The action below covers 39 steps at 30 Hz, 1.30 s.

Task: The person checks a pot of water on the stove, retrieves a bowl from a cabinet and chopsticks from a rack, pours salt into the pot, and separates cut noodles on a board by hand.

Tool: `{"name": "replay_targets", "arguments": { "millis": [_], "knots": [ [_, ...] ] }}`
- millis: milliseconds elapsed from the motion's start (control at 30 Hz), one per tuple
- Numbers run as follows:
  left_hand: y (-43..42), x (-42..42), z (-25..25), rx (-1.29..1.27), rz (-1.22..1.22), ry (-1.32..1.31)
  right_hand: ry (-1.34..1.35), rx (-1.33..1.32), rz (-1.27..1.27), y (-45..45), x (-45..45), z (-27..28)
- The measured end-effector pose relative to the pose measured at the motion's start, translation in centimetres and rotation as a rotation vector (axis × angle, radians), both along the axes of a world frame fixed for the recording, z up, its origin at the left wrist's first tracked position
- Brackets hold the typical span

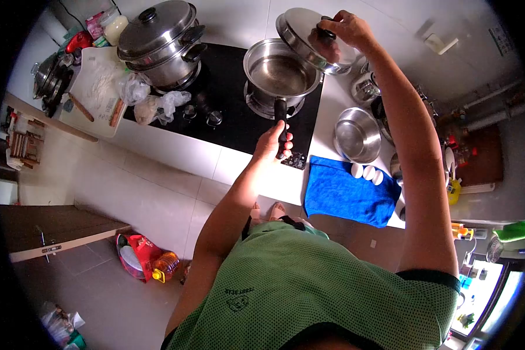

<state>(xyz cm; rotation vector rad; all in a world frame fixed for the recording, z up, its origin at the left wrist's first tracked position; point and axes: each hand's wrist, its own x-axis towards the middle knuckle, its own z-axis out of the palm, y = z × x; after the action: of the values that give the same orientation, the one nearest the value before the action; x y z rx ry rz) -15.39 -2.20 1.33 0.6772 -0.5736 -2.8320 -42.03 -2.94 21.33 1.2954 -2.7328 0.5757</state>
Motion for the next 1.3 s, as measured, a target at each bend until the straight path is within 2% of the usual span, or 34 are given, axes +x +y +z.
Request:
{"name": "replay_targets", "arguments": {
  "millis": [33,267,767,1300],
  "knots": [
    [0.5,-0.2,0.9,-0.046,0.034,-0.074,0.000,0.001,0.002,0.1,0.1,-0.3],
    [1.0,-0.2,1.4,-0.212,0.053,-0.167,-0.020,0.079,0.000,-1.1,1.9,-1.5],
    [1.2,-0.1,2.6,-0.332,0.056,-0.323,-0.020,0.173,0.096,-3.3,4.8,-4.7],
    [0.4,0.5,0.8,-0.345,0.054,-0.287,0.021,0.282,0.126,-4.7,6.2,-6.6]
  ]
}}
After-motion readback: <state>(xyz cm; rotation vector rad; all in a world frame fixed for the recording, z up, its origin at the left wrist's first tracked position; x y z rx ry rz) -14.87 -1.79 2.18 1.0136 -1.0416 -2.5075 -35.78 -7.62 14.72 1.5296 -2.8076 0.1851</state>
